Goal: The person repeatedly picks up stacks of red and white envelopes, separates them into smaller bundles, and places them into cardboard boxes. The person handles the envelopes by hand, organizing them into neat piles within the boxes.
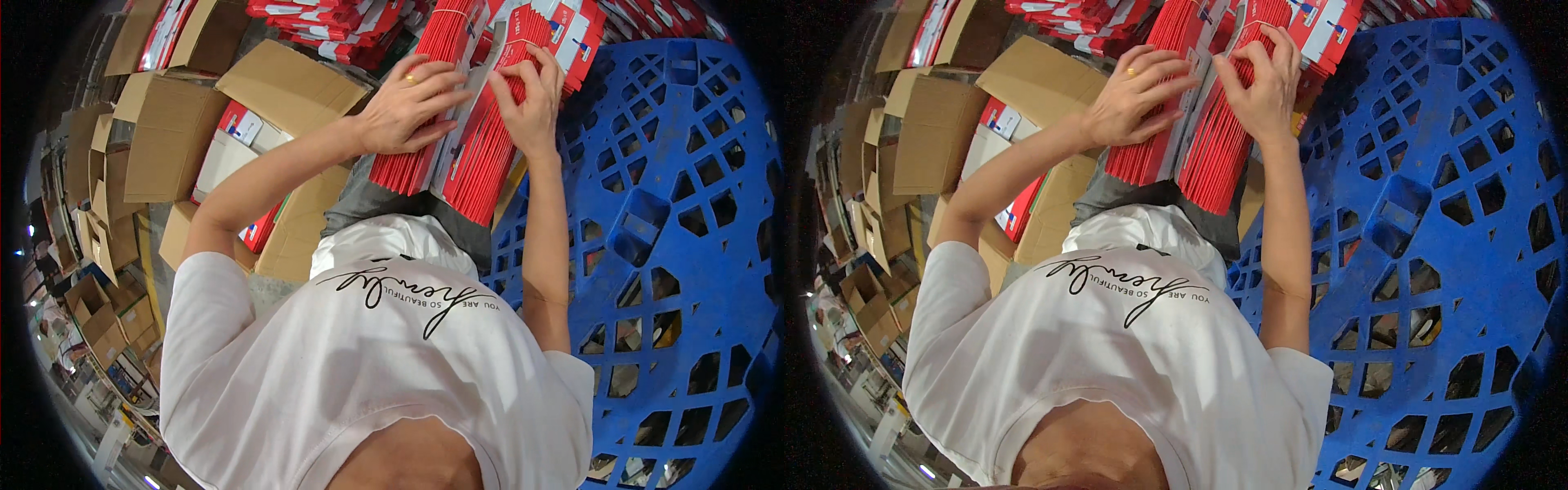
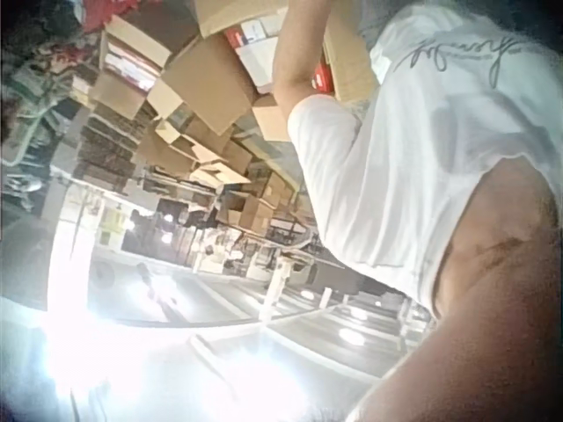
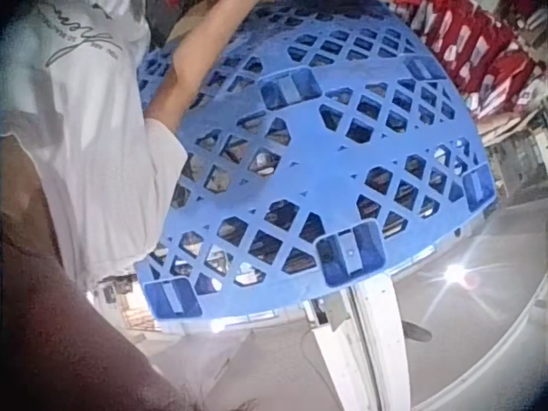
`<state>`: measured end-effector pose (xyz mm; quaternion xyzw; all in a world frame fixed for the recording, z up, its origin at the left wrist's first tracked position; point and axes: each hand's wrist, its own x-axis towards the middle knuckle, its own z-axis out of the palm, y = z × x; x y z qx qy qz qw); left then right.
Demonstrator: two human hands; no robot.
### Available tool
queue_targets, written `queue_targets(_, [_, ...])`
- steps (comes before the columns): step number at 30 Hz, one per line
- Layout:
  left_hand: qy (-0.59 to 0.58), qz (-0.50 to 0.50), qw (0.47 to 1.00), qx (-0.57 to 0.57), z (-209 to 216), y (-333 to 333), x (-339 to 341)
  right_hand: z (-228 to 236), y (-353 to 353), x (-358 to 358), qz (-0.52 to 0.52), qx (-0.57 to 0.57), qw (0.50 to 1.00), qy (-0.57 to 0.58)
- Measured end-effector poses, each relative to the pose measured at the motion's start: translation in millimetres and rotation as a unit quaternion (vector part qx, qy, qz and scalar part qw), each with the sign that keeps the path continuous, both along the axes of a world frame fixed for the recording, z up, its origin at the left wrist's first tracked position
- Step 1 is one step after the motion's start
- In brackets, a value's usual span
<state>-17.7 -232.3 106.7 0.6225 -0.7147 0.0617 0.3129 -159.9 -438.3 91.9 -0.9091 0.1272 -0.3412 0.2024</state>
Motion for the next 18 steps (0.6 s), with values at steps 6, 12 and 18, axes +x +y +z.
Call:
queue_targets(6, [0.064,-0.051,0.997,0.013,-1.8,2.1,-3.9,-5.3,16.6,13.7,-0.027,0.037,0.998,-0.033])
queue_targets(12, [0.014,-0.065,0.997,0.031,-1.4,2.8,4.1,-9.5,13.6,7.8,-0.027,0.058,0.998,-0.008])
queue_targets(18, [0.007,-0.072,0.997,0.041,-4.4,4.7,11.6,1.7,9.5,1.5,-0.002,0.124,0.992,-0.004])
